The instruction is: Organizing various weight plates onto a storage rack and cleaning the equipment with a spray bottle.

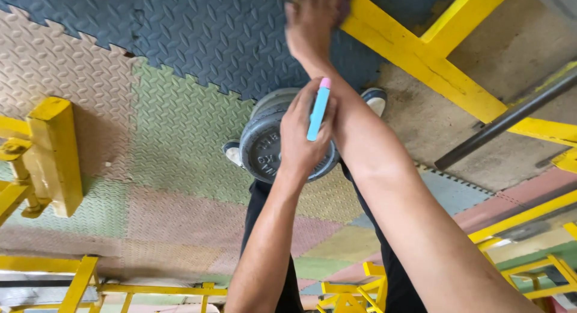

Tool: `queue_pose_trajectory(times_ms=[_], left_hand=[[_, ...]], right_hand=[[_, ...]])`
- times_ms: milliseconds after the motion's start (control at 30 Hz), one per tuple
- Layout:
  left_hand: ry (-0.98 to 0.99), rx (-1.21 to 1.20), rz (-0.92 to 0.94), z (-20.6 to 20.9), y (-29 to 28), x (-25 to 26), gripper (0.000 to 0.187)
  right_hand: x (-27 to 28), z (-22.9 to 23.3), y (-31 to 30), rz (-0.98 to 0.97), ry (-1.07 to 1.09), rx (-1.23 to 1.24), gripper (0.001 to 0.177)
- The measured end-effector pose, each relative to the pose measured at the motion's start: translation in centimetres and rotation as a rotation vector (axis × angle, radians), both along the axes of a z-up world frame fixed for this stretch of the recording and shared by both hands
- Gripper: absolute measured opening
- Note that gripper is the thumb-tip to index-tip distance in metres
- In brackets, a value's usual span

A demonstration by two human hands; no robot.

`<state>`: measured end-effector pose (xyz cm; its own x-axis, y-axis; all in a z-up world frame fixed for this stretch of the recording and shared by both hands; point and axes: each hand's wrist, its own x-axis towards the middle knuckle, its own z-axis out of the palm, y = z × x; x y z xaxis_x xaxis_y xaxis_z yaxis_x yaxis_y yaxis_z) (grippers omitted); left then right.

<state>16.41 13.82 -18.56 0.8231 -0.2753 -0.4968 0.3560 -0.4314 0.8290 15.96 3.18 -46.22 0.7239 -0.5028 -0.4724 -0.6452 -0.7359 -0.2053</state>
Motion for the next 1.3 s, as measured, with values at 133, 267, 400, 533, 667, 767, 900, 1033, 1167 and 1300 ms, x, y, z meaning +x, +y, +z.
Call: queue_pose_trajectory(times_ms=[133, 267, 400, 533, 667, 767, 900, 1033, 1167, 1300], left_hand=[[-0.096, 0.029, -0.016, 0.5, 0.0, -0.2, 0.036], [-0.052, 0.062, -0.049, 1.6, -1.0, -0.4, 0.037], [-0.057, 0.023, -0.056, 2.6, -2.7, -1.5, 0.036], [-0.023, 0.009, -0.059, 3.3, -4.0, -3.2, 0.036], [-0.087, 0.025, -0.059, 3.3, -4.7, -5.8, 0.035], [-0.092, 0.044, -0.019, 3.5, -4.8, -7.9, 0.035], [-0.098, 0.054, 0.070, 4.4, -5.9, -10.5, 0.035], [0.035, 0.036, 0.122, 6.5, -7.2, -12.8, 0.034], [0.071, 0.056, 0.115, 7.6, -7.3, -16.6, 0.031], [0.068, 0.005, 0.076, 9.2, -6.6, -21.0, 0.029]], right_hand=[[0.9, 4.4, -2.0, 0.293, -0.063, 0.127, 0.057], [-11.3, 1.8, -11.3, 0.378, -0.215, -0.006, 0.079], [-19.9, 1.8, -17.8, -0.222, 0.120, 0.155, 0.081], [-24.6, -4.9, -20.8, -0.430, 0.097, 0.077, 0.079], [-17.9, -3.5, -13.5, -0.314, 0.123, 0.031, 0.077], [-15.1, -0.1, -8.5, -0.072, -0.075, 0.127, 0.070], [-15.7, 3.6, -7.2, -0.151, -0.200, 0.377, 0.059], [-18.9, 11.2, -6.6, -0.290, -0.307, 0.684, 0.053], [-26.8, 14.4, -7.4, 0.164, -0.463, 0.558, 0.051], [-34.8, 17.1, -10.4, 0.278, -0.430, 0.430, 0.049]])
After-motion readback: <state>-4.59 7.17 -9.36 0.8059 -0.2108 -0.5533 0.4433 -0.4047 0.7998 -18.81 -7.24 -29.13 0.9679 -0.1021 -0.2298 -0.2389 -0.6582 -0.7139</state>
